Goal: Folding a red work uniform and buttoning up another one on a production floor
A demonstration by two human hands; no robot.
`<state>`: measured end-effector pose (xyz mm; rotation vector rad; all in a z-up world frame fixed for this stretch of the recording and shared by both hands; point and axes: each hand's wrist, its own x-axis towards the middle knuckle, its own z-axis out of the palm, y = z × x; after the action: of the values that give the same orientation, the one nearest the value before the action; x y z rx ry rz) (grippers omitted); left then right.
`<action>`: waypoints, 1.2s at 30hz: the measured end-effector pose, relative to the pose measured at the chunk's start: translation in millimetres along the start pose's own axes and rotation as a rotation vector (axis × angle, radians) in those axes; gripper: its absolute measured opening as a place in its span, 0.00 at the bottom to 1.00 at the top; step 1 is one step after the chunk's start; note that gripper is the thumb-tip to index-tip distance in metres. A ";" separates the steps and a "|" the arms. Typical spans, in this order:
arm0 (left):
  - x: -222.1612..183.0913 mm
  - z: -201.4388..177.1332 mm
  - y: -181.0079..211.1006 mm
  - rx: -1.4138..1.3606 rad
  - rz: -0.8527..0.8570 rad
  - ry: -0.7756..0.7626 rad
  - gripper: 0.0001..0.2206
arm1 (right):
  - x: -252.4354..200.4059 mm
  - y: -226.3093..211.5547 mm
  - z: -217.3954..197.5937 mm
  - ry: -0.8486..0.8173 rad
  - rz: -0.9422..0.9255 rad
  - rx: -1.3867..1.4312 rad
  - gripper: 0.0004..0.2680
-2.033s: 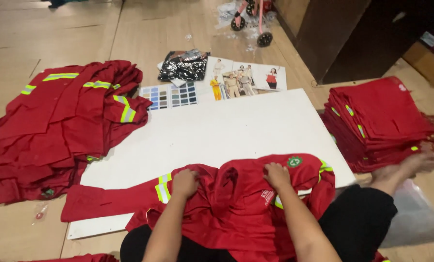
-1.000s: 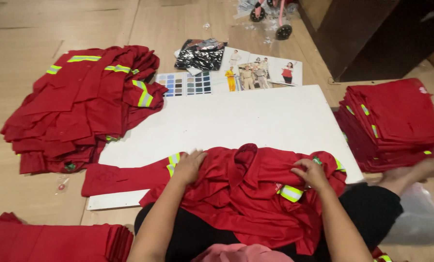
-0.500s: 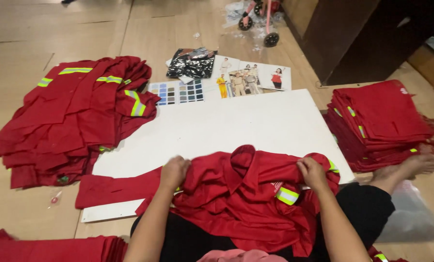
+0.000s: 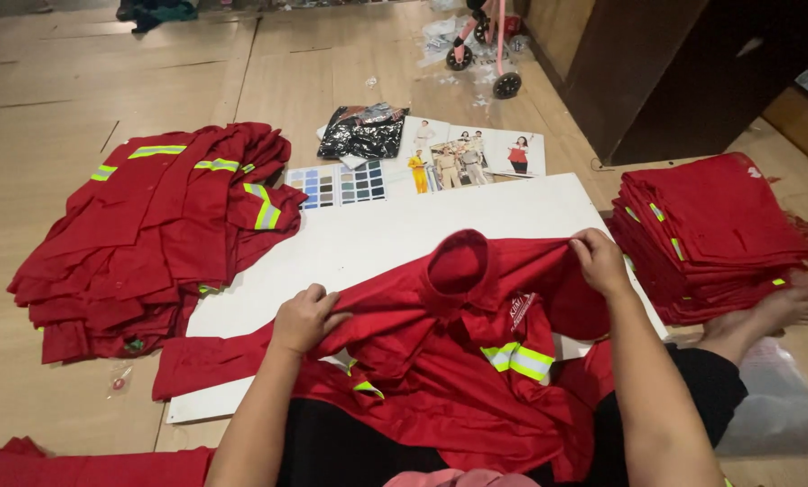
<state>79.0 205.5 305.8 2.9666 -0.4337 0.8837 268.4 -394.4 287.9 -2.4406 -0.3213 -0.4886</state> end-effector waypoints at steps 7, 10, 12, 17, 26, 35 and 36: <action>23.5 -9.4 -26.9 0.114 -0.139 0.097 0.02 | -11.4 -84.8 -35.2 -0.392 0.183 0.210 0.14; 45.6 -16.6 -35.7 0.039 -0.437 -0.290 0.09 | 4.8 -94.0 -27.9 -0.790 0.317 0.098 0.12; 59.4 13.2 -54.4 -0.097 -0.693 -0.380 0.15 | 36.1 -81.7 -3.1 -0.649 0.214 -0.298 0.09; 159.4 -60.7 -60.1 -0.292 -0.666 0.342 0.10 | 126.9 -140.1 -35.6 0.467 -0.115 -0.340 0.08; 92.8 6.7 -132.0 -0.027 -0.725 -0.383 0.11 | 129.6 -130.3 4.8 -0.469 -0.026 -0.352 0.09; 1.2 -119.2 -111.6 -0.813 -0.484 -0.057 0.07 | 56.4 -117.8 -75.7 -0.432 -0.012 0.381 0.06; -4.3 -142.9 -103.1 -0.855 -0.487 -0.144 0.09 | 55.2 -109.1 -90.4 -0.544 -0.062 0.427 0.06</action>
<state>26.8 319.1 430.0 2.1806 -0.0411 0.3065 256.9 -359.5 435.5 -2.1037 -0.6538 0.2185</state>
